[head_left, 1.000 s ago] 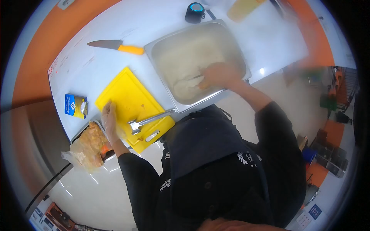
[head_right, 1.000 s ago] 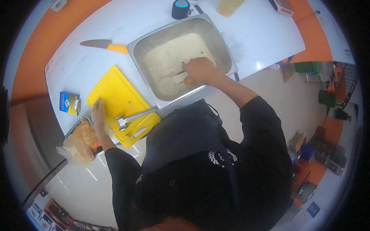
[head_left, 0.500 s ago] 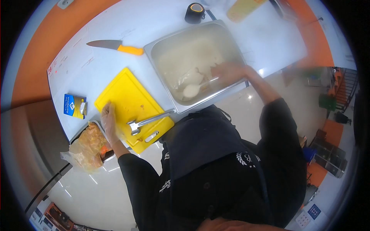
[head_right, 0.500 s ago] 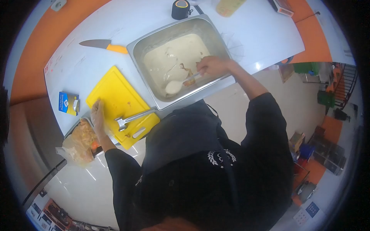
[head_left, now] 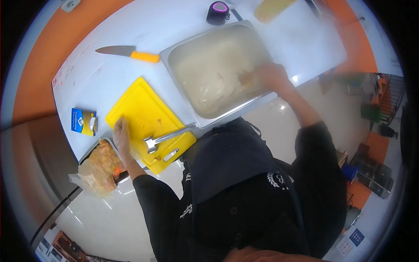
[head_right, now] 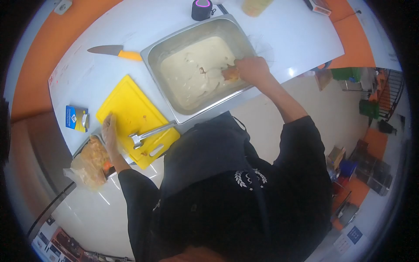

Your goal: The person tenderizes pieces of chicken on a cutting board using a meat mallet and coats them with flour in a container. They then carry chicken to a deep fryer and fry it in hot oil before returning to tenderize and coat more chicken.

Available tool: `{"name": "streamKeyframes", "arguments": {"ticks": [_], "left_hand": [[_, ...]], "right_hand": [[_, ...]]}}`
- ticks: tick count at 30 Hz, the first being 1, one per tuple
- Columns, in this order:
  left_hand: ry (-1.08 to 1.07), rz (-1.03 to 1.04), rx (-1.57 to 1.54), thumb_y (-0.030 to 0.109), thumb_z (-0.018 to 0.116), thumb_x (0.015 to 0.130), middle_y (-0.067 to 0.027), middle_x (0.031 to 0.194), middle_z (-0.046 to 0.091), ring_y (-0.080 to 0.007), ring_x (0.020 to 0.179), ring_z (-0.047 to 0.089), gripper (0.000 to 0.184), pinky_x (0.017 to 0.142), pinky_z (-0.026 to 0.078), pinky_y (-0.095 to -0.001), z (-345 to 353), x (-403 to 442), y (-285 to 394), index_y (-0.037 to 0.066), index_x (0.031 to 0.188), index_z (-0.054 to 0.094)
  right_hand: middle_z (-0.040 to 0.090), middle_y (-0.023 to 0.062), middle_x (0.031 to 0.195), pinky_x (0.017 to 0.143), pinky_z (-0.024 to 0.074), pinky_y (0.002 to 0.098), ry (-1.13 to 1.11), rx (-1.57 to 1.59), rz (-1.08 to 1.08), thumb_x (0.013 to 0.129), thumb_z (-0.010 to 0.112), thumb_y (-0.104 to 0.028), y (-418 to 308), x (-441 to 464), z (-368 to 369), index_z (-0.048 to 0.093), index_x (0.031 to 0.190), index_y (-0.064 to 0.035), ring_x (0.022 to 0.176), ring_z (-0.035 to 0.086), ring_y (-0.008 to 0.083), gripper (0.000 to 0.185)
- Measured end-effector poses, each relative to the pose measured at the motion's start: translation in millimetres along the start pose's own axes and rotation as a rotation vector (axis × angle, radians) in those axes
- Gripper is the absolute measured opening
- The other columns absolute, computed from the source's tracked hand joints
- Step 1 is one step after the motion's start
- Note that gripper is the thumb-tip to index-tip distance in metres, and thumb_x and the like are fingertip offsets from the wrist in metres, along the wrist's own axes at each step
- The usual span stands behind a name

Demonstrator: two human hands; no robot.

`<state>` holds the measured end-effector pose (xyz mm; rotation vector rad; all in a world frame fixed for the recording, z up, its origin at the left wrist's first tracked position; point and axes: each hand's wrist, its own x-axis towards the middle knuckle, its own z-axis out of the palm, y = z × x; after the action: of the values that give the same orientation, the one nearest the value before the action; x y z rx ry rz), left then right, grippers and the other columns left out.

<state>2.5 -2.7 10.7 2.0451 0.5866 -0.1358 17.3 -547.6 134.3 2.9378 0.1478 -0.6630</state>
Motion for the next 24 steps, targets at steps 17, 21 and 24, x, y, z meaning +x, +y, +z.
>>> {"name": "streamKeyframes", "arguments": {"ticks": [17, 21, 24], "left_hand": [[0.001, 0.011, -0.042, 0.025, 0.063, 0.091, -0.0074, 0.108, 0.064, -0.0129, 0.094, 0.058, 0.04, 0.084, 0.045, -0.0256, 3.3, -4.5, 11.3, 0.0, 0.122, 0.06], [-0.018, 0.005, -0.076, 0.025, 0.063, 0.091, -0.0088, 0.11, 0.064, -0.0134, 0.095, 0.058, 0.04, 0.085, 0.045, -0.0259, 6.1, -0.3, 8.6, 0.0, 0.122, 0.06], [-0.025, 0.05, -0.029, 0.025, 0.063, 0.091, -0.009, 0.11, 0.064, -0.014, 0.097, 0.058, 0.041, 0.086, 0.045, -0.0262, 3.8, -2.3, 17.0, -0.001, 0.122, 0.059]], "right_hand": [[0.068, 0.0178, 0.091, 0.076, 0.0532, 0.045, -0.233, 0.056, -0.102, 0.083, 0.052, -0.016, 24.7, 4.1, -9.6, 0.07, 0.091, -0.0068, 0.089, 0.066, 0.0338, 0.022], [0.067, 0.0199, 0.088, 0.076, 0.0529, 0.0452, -0.017, 0.064, -0.031, 0.082, 0.054, -0.022, 14.2, 8.7, -17.4, 0.07, 0.092, -0.0068, 0.089, 0.066, 0.0347, 0.024], [0.067, 0.0194, 0.085, 0.075, 0.053, 0.0445, 0.08, 0.061, -0.011, 0.079, 0.058, -0.031, 4.9, 21.4, 5.5, 0.07, 0.091, -0.0078, 0.086, 0.066, 0.0345, 0.029]]}}
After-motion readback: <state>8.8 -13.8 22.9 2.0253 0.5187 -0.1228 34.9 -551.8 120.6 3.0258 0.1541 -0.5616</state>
